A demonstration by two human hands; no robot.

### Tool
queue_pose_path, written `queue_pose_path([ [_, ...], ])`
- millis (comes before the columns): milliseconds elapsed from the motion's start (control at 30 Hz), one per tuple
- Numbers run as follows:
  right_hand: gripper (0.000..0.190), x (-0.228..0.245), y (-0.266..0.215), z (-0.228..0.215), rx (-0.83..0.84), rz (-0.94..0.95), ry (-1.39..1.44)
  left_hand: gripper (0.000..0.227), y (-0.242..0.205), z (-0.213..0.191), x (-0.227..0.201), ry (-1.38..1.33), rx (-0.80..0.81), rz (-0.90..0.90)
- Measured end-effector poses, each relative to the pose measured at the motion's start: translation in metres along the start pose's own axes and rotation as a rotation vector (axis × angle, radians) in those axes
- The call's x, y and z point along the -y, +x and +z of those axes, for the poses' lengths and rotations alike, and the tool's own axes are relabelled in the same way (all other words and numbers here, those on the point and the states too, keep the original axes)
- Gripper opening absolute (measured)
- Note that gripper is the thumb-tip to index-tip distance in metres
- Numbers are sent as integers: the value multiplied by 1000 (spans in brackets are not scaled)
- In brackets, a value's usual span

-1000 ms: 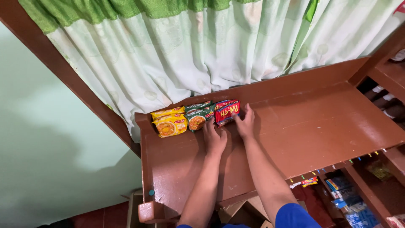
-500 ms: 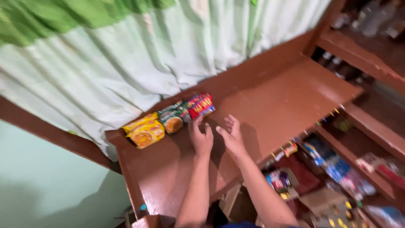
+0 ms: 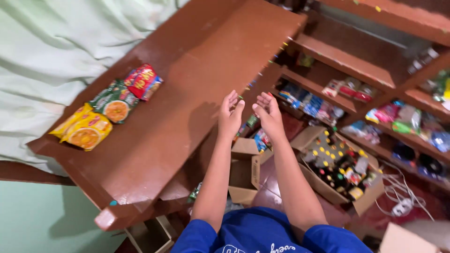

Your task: Organizing and stocking packaged food items from boxes onto store shelves.

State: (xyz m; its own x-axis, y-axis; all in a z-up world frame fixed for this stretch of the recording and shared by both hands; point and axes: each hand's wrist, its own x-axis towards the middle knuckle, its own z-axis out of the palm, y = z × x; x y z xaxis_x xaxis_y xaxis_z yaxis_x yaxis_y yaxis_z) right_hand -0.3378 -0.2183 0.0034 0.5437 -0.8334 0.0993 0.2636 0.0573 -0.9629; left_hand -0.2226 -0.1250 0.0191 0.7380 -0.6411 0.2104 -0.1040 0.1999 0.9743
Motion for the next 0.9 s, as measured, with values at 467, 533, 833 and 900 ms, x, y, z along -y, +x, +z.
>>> queue_pose_path([
  [467, 55, 38, -161, -162, -372, -45, -66, 50, -130, 127, 24, -124, 412, -142],
  [533, 54, 48, -184, -167, -462, -36, -116, 50, -148, 134, 20, -128, 488, -156],
  [833, 52, 63, -295, -188, -671, -130, -205, 49, -210, 161, 21, -214, 781, -233],
  [900, 48, 78, -329, -175, -788, -76, -261, 47, -238, 155, 31, -233, 828, -246],
])
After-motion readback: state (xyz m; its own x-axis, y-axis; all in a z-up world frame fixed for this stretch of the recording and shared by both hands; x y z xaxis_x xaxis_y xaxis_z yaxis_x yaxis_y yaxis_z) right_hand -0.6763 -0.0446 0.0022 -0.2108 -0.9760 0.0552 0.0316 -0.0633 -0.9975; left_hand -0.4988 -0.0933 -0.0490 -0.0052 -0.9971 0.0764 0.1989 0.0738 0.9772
